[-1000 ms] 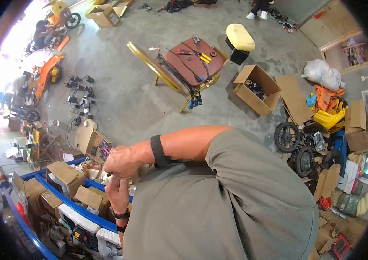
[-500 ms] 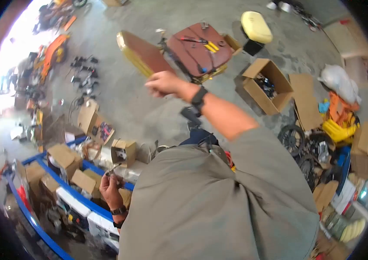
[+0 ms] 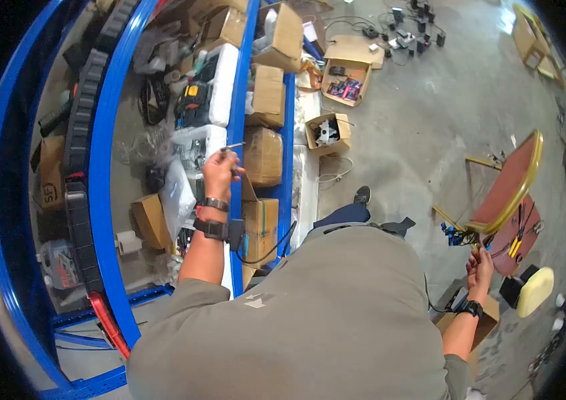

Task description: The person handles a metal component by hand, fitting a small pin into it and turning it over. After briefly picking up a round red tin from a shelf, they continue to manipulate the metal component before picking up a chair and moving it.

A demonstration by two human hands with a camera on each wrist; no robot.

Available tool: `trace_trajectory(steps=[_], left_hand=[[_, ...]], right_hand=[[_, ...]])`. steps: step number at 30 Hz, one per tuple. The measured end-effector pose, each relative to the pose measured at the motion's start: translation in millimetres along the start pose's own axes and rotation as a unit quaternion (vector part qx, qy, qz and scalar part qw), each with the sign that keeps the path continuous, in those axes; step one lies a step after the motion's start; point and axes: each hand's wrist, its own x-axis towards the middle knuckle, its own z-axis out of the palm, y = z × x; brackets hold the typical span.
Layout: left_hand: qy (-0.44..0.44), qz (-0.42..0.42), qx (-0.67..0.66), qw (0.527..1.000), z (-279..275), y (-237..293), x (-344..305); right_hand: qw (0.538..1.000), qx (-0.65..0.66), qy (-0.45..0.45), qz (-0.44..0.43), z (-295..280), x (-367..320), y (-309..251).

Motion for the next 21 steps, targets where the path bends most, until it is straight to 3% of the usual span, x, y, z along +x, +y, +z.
trace_trajectory(steps=[5,7,9,10,11,12,13,14,16,18,21], left_hand=[[0.105,0.039,-0.013,0.994,-70.8,-6.2,59.3],[0.121,0.004,0.091,0.989,-99.5,-2.4,84.3],[0.062,-0.026,0.034,0.997,-120.6,3.8,94.5],[-0.004,-0.063,0.089,0.994,-121.2,31.4,78.5],[-0.032,-0.051,0.131,0.99,-132.7,14.6,98.1],[-0.091,-0.021,0.04,0.995,-130.3,11.1,98.7],[-0.077,0.004,0.15,0.986,-150.1,-13.0,128.1],[-0.061,-0.03,0.203,0.977,-141.0,-6.8,135.4],[-0.036,-0.006,0.256,0.966,-123.8,-9.7,161.3],[-0.004,0.017,0.286,0.958,-115.3,-8.6,162.1],[0.029,0.038,0.31,0.95,-106.5,-3.5,154.8]], right_hand=[[0.999,-0.031,-0.02,-0.011,33.7,12.4,-26.0],[0.998,-0.041,-0.033,-0.019,48.0,16.7,-27.0],[0.999,-0.046,-0.01,-0.023,73.4,-6.1,-30.3],[0.996,-0.08,-0.013,-0.032,108.0,-49.4,-50.5],[0.993,-0.105,-0.032,-0.03,106.2,-48.5,-49.2],[0.994,-0.105,0.012,-0.032,116.2,-59.4,-50.1],[0.994,-0.109,0.014,-0.028,113.0,-58.1,-45.1],[0.992,-0.109,0.044,-0.045,115.7,-66.8,-45.6],[0.998,-0.041,-0.001,-0.057,90.7,-48.6,-18.5],[0.997,-0.015,0.067,-0.045,102.7,-76.8,-24.1],[0.997,0.009,0.066,-0.037,90.9,-79.6,-11.8]])
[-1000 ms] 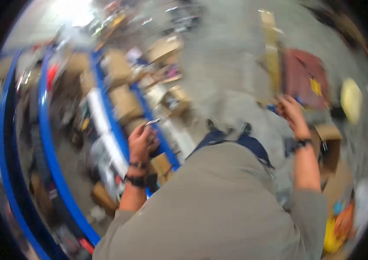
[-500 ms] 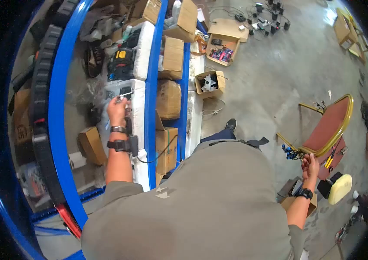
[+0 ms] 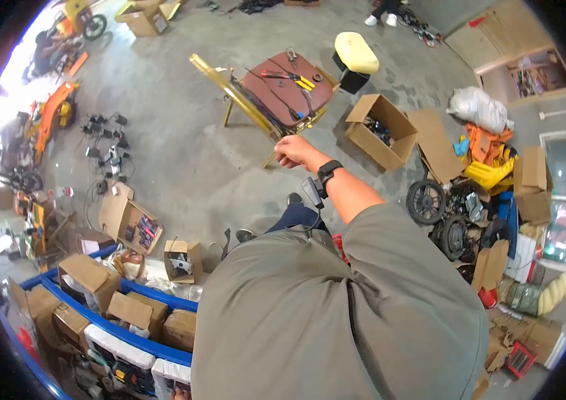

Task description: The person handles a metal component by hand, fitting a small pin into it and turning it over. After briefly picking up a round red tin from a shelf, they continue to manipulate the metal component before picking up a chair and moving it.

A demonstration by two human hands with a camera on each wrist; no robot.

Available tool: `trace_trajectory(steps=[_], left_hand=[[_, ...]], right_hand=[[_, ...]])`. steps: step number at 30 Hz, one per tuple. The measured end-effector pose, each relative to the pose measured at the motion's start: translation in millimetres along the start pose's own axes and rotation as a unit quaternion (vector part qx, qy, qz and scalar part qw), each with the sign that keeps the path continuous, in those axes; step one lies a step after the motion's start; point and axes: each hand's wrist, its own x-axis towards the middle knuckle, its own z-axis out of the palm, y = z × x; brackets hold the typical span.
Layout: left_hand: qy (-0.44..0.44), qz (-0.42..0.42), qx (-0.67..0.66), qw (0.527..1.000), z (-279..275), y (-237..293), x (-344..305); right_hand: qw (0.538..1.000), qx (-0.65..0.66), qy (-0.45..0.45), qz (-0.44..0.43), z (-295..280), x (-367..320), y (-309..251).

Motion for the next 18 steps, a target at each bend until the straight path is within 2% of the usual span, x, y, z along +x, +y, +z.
trace_trajectory(steps=[4,8,12,13,14,16,18], left_hand=[[0.013,0.048,0.001,0.999,10.1,25.9,-18.6],[-0.028,0.119,-0.007,0.992,34.4,70.6,-53.4],[-0.156,0.224,-0.04,0.961,89.4,139.9,-101.2],[-0.216,0.245,-0.019,0.945,102.1,177.4,-150.4],[-0.224,0.25,-0.045,0.941,124.4,189.6,-158.7],[-0.274,0.298,-0.004,0.915,144.6,245.6,-239.0],[-0.335,0.34,-0.022,0.879,168.1,274.4,-271.8]], right_hand=[[0.999,0.046,0.006,-0.017,-40.8,-5.8,11.2],[0.99,0.13,0.007,-0.045,-103.8,-5.0,16.3],[0.966,0.221,0.011,-0.13,-196.6,-27.3,-1.3],[0.957,0.243,0.02,-0.157,-224.8,-37.8,-6.0],[0.947,0.263,0.028,-0.183,-251.7,-50.2,-11.6],[0.927,0.295,0.062,-0.224,-306.0,-82.2,-19.2],[0.91,0.309,0.105,-0.258,-360.3,-108.9,-15.7]])
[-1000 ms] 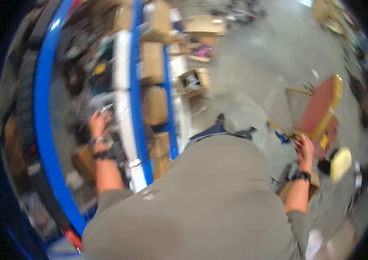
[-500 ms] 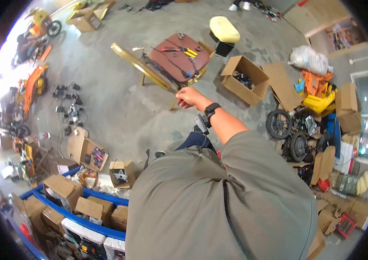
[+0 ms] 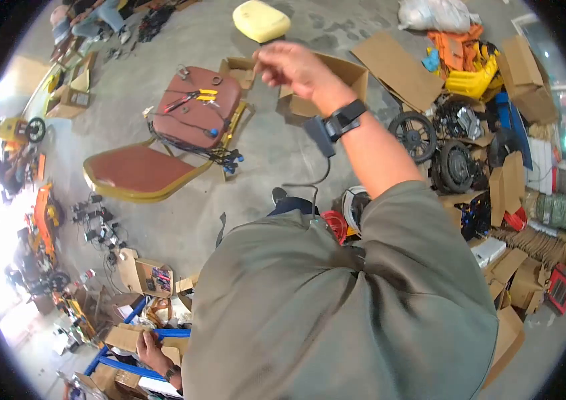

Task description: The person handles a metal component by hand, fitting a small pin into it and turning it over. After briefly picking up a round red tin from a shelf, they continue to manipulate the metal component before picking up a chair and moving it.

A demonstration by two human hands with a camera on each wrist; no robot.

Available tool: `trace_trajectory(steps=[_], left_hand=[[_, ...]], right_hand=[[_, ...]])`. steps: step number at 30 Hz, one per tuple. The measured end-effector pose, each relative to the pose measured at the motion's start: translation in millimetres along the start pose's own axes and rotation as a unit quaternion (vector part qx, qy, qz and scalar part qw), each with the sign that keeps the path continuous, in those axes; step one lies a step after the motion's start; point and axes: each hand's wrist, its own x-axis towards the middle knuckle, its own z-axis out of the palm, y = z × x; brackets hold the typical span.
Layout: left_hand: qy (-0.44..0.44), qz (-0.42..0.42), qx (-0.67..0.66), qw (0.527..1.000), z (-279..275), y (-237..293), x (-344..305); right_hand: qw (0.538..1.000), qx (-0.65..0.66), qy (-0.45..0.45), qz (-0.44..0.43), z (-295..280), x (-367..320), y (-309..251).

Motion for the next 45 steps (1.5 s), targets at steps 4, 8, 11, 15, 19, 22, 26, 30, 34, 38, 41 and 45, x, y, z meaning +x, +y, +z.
trace_trajectory(steps=[4,8,11,15,19,22,26,30,34,38,41,45], left_hand=[[-0.086,0.047,0.017,0.995,57.8,63.0,22.7],[-0.16,0.089,0.015,0.983,104.3,98.7,52.7],[-0.207,0.13,0.061,0.968,137.5,147.2,46.2],[-0.277,0.153,0.043,0.947,170.5,174.2,55.3],[-0.344,0.166,0.048,0.923,213.2,206.9,61.9],[-0.399,0.182,0.053,0.897,244.2,224.2,73.1],[-0.451,0.219,0.046,0.864,276.4,242.5,83.9],[-0.489,0.246,0.01,0.837,302.6,245.6,97.4],[-0.504,0.256,0.052,0.823,323.6,243.0,113.6],[-0.516,0.334,0.081,0.784,326.3,263.7,111.4],[-0.506,0.336,0.069,0.792,351.5,241.8,123.2],[-0.508,0.226,0.106,0.824,362.2,278.4,92.1]], right_hand=[[0.995,-0.005,0.044,-0.093,-88.4,-20.9,-62.8],[0.987,0.061,0.079,-0.123,-152.2,-57.5,-102.2],[0.975,-0.057,0.174,-0.128,-174.2,-93.6,-127.2],[0.921,-0.291,0.215,-0.144,-153.7,-140.8,-153.1],[0.962,-0.171,0.078,-0.197,-62.1,-174.9,-176.2],[0.959,-0.145,-0.001,-0.243,-1.4,-191.6,-192.8],[0.951,-0.142,-0.039,-0.27,40.6,-200.5,-205.3],[0.951,-0.155,-0.036,-0.264,58.8,-205.1,-203.2],[0.955,-0.157,-0.032,-0.248,60.3,-206.1,-195.4],[0.955,-0.167,-0.038,-0.244,56.3,-201.6,-194.9],[0.951,-0.174,-0.058,-0.25,53.6,-186.3,-205.0],[0.943,-0.149,-0.045,-0.295,21.4,-141.8,-218.6]])
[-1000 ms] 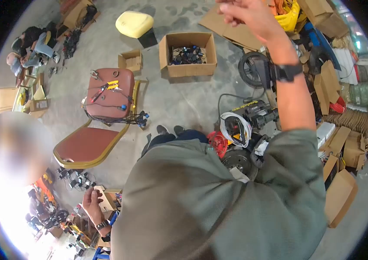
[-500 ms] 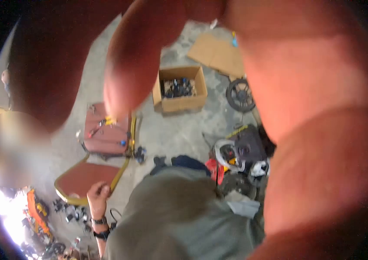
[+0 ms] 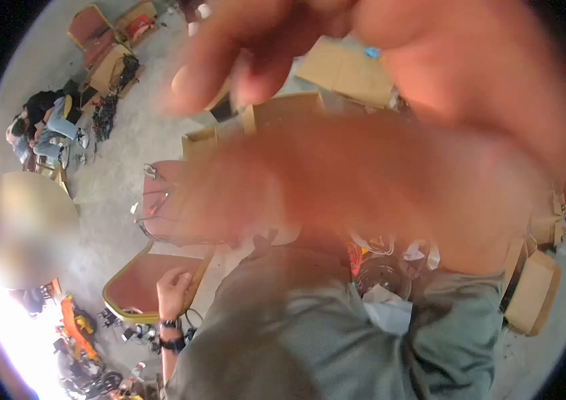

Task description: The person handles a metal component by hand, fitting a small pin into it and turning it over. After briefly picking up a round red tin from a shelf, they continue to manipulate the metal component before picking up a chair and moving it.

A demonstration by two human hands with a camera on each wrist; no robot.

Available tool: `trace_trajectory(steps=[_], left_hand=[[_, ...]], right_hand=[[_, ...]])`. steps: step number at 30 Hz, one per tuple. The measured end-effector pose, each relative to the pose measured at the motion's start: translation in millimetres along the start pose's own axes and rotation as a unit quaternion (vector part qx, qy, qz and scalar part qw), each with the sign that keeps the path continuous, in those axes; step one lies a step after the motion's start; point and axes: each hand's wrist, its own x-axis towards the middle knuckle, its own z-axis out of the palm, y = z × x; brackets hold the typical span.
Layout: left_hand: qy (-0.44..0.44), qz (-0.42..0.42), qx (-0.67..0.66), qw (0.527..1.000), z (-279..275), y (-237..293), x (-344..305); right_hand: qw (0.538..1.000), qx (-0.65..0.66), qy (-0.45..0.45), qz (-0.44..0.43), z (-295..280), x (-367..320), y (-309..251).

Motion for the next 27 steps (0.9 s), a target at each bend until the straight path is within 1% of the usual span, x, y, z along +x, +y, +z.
trace_trajectory(steps=[1,2,3,4,5,6,7,8,9,10,11,12,13,14,15,16,17,18,19,20,22,23,24,26,27], left_hand=[[0.002,-0.023,-0.002,1.0,8.6,-15.3,15.5],[0.009,-0.039,-0.013,0.999,15.9,-33.7,29.3],[0.009,-0.071,-0.017,0.997,18.3,-58.2,27.9],[0.014,-0.101,-0.013,0.995,23.2,-77.3,35.1],[0.02,-0.132,-0.009,0.991,25.0,-98.2,38.5],[0.032,-0.157,-0.011,0.987,23.2,-131.3,34.6],[0.042,-0.18,-0.013,0.983,26.3,-153.8,27.9],[0.073,-0.232,-0.035,0.969,33.2,-153.9,11.8],[0.106,-0.287,-0.056,0.95,38.6,-145.9,-6.1],[0.14,-0.302,-0.07,0.94,48.5,-136.3,-18.8],[0.178,-0.322,-0.081,0.927,58.6,-129.0,-35.9],[0.181,-0.303,-0.081,0.932,61.5,-148.8,-49.3],[0.214,-0.327,-0.116,0.913,78.7,-136.4,-58.2],[0.198,-0.342,-0.103,0.913,85.3,-154.1,-62.5],[0.161,-0.318,-0.039,0.933,91.0,-180.7,-63.7],[0.127,-0.281,-0.018,0.951,106.7,-142.8,-56.8],[0.122,-0.259,0.057,0.956,119.8,-134.7,-45.5],[0.086,-0.249,0.058,0.963,130.7,-117.9,-28.6],[0.085,-0.283,0.024,0.955,146.6,-61.9,-13.0],[0.079,-0.242,0.027,0.967,158.6,-30.9,0.0],[0.067,-0.168,0.042,0.983,174.9,13.6,20.4],[0.063,-0.138,0.053,0.987,180.5,30.8,25.7],[0.068,-0.129,0.053,0.988,185.2,46.7,28.0],[0.077,-0.109,0.052,0.99,190.1,66.1,27.4],[0.086,-0.113,0.047,0.989,190.8,63.4,24.9]], right_hand=[[0.999,-0.028,0.03,0.024,-16.7,3.5,18.7],[0.993,-0.067,0.064,0.067,-38.9,2.1,45.4],[0.978,-0.126,0.098,0.133,-66.5,-8.2,87.5],[0.949,-0.233,0.088,0.192,-99.2,-38.7,140.1],[0.907,-0.345,0.051,0.235,-135.5,-89.0,205.4],[0.845,-0.435,-0.017,0.31,-160.8,-143.0,238.7],[0.808,-0.486,0.007,0.332,-191.0,-239.4,300.9],[0.739,-0.425,0.021,0.523,-195.7,-284.5,299.0],[0.702,-0.419,0.092,0.568,-195.5,-352.7,309.8],[0.751,-0.359,0.167,0.528,-185.4,-405.1,301.3],[0.772,-0.182,0.274,0.544,-177.2,-468.2,301.0],[0.728,0.054,0.339,0.594,-163.9,-500.5,282.6],[0.702,-0.002,0.352,0.619,-148.9,-507.6,259.7],[0.644,0.025,0.389,0.658,-146.8,-511.1,246.5],[0.582,0.05,0.419,0.695,-146.6,-513.7,241.9],[0.582,0.078,0.431,0.685,-157.8,-515.6,245.7],[0.578,0.104,0.448,0.674,-175.9,-521.2,251.9],[0.668,0.096,0.397,0.622,-204.3,-553.0,280.8],[0.781,0.164,0.384,0.463,-222.4,-528.4,292.9],[0.712,0.039,0.338,0.614,-256.2,-505.5,291.3],[0.769,-0.028,0.277,0.575,-313.6,-458.5,312.2],[0.8,-0.024,0.244,0.547,-333.0,-415.4,302.7],[0.805,-0.015,0.281,0.522,-347.4,-386.7,304.7],[0.819,-0.048,0.282,0.498,-359.9,-321.9,288.1],[0.825,-0.066,0.284,0.484,-362.2,-302.0,283.1]])
